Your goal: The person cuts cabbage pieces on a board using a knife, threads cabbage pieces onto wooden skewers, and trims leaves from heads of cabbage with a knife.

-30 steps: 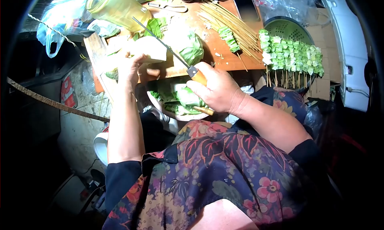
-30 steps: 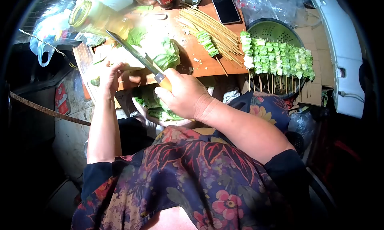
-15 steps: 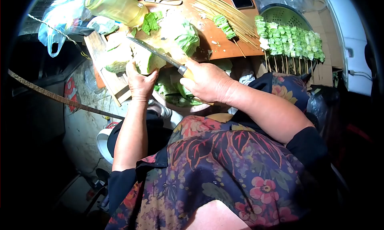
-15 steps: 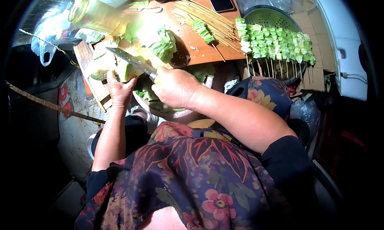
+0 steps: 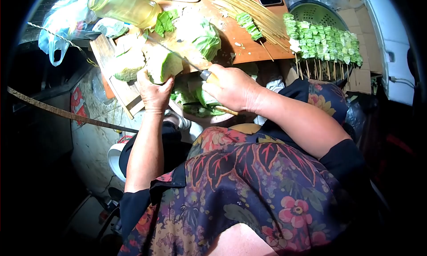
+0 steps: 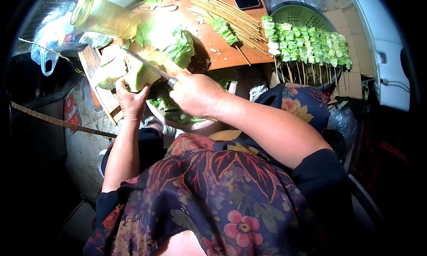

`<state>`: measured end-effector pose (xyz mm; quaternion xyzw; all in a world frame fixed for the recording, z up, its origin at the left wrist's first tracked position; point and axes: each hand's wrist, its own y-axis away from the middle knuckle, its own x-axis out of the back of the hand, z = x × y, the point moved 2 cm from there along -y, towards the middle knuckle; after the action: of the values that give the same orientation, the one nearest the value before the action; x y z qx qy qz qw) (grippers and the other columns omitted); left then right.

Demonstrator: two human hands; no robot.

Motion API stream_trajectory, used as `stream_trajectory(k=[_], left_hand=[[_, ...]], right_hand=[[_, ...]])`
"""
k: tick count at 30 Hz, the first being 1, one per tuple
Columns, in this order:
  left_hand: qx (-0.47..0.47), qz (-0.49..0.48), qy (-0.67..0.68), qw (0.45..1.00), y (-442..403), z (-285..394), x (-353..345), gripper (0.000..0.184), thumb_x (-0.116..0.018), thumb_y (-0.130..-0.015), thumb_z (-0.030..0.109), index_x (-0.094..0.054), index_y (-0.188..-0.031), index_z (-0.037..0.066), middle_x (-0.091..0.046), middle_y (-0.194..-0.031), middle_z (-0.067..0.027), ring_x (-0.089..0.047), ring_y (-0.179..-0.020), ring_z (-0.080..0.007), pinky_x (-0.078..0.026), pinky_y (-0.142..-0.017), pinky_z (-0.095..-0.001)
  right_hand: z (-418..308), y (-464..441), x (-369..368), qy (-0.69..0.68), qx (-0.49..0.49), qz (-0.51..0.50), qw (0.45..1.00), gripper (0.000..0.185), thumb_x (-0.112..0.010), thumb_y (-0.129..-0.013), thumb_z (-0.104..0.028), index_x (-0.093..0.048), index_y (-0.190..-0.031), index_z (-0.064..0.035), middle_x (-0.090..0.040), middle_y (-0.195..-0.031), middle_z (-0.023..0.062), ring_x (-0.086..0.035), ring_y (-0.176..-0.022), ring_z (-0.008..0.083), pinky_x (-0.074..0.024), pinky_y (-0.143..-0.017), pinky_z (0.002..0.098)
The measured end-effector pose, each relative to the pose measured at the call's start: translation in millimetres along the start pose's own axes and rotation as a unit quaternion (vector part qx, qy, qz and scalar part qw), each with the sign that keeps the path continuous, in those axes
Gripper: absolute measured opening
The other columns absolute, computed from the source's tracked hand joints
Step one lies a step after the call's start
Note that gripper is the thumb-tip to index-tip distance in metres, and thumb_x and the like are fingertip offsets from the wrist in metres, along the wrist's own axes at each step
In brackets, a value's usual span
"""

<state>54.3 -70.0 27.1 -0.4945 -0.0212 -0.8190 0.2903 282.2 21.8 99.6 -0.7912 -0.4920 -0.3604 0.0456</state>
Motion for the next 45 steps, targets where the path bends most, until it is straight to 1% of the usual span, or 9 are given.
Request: stream_trajectory(k=[2,3,13,25,27,31,37,43,45], left_hand=[[-0.013,0.006,-0.006,1.000,2,-3,-1,0.073,-0.084,-0.059,0.024,-0.046,-0.115,-0.004,-0.054,-0.103,-0.0198,-0.054,-0.096,-0.0327,-0.043,-0.088,-0.0392],[-0.028,0.013,-0.013,0.999,3,-3,-1,0.074,-0.085,-0.059,0.025,-0.046,-0.115,-0.004,-0.054,-0.103,-0.0197,-0.054,-0.097,-0.0328,-0.043,-0.088,-0.0391],[-0.030,0.013,-0.014,0.999,3,-3,-3,0.074,-0.085,-0.059,0.027,-0.046,-0.115,-0.003,-0.053,-0.104,-0.0189,-0.054,-0.098,-0.0333,-0.043,-0.088,-0.0395],[-0.058,0.009,-0.025,0.998,3,-1,0,0.071,-0.084,-0.059,0.025,-0.048,-0.114,-0.002,-0.052,-0.103,-0.0168,-0.053,-0.097,-0.0325,-0.042,-0.088,-0.0390],[-0.069,-0.010,0.018,0.997,4,2,0,0.068,-0.083,-0.060,0.023,-0.048,-0.114,0.000,-0.052,-0.103,-0.0159,-0.053,-0.097,-0.0318,-0.042,-0.088,-0.0384],[-0.072,-0.009,0.013,0.997,5,0,-1,0.067,-0.083,-0.060,0.022,-0.048,-0.114,0.002,-0.052,-0.104,-0.0152,-0.052,-0.098,-0.0310,-0.042,-0.088,-0.0382],[-0.091,0.000,0.023,0.996,6,2,-1,0.067,-0.084,-0.061,0.023,-0.049,-0.114,0.002,-0.052,-0.105,-0.0149,-0.053,-0.098,-0.0304,-0.042,-0.088,-0.0382],[-0.074,-0.012,0.012,0.997,6,-1,-3,0.067,-0.084,-0.061,0.023,-0.048,-0.115,0.002,-0.051,-0.105,-0.0147,-0.053,-0.099,-0.0295,-0.042,-0.088,-0.0377],[-0.079,-0.002,0.016,0.997,6,-2,-4,0.068,-0.081,-0.062,0.023,-0.047,-0.117,0.003,-0.051,-0.107,-0.0180,-0.054,-0.100,-0.0345,-0.044,-0.088,-0.0403]], right_hand=[[-11,1,3,-0.016,0.093,0.032,0.995,0.024,-0.048,-0.086,-0.019,-0.061,-0.089,0.0016,-0.063,-0.091,0.0205,-0.061,-0.089,0.0368,-0.0504,-0.077,0.0432],[-7,-3,-2,-0.086,-0.028,0.039,0.995,0.031,-0.048,-0.088,-0.024,-0.052,-0.102,0.0036,-0.063,-0.087,0.0231,-0.062,-0.086,0.0387,-0.0499,-0.077,0.0434],[1,-1,-2,-0.014,-0.053,0.007,0.998,0.051,-0.053,-0.087,-0.027,-0.039,-0.126,0.0020,-0.063,-0.086,0.0258,-0.061,-0.083,0.0414,-0.0497,-0.075,0.0465],[10,-4,-1,-0.091,-0.077,0.000,0.993,0.040,-0.054,-0.085,-0.029,-0.048,-0.108,0.0035,-0.062,-0.085,0.0264,-0.061,-0.083,0.0418,-0.0497,-0.075,0.0448],[0,-2,5,-0.058,0.045,0.030,0.997,0.039,-0.054,-0.085,-0.028,-0.048,-0.110,0.0022,-0.062,-0.083,0.0252,-0.061,-0.082,0.0414,-0.0497,-0.075,0.0447],[-4,-11,1,-0.076,-0.043,0.021,0.996,0.038,-0.050,-0.086,-0.025,-0.053,-0.103,0.0081,-0.063,-0.090,0.0275,-0.062,-0.089,0.0403,-0.0493,-0.081,0.0451],[11,-23,-18,0.021,0.048,0.017,0.999,0.034,-0.052,-0.085,-0.023,-0.055,-0.100,0.0071,-0.063,-0.091,0.0263,-0.062,-0.091,0.0390,-0.0491,-0.082,0.0445],[0,-6,6,-0.064,-0.064,-0.012,0.996,0.029,-0.046,-0.087,-0.021,-0.060,-0.095,0.0034,-0.063,-0.092,0.0223,-0.062,-0.089,0.0375,-0.0497,-0.082,0.0431],[2,-6,1,0.006,0.011,-0.008,1.000,0.028,-0.043,-0.088,-0.018,-0.064,-0.087,0.0013,-0.063,-0.087,0.0202,-0.063,-0.087,0.0350,-0.0509,-0.081,0.0422]])
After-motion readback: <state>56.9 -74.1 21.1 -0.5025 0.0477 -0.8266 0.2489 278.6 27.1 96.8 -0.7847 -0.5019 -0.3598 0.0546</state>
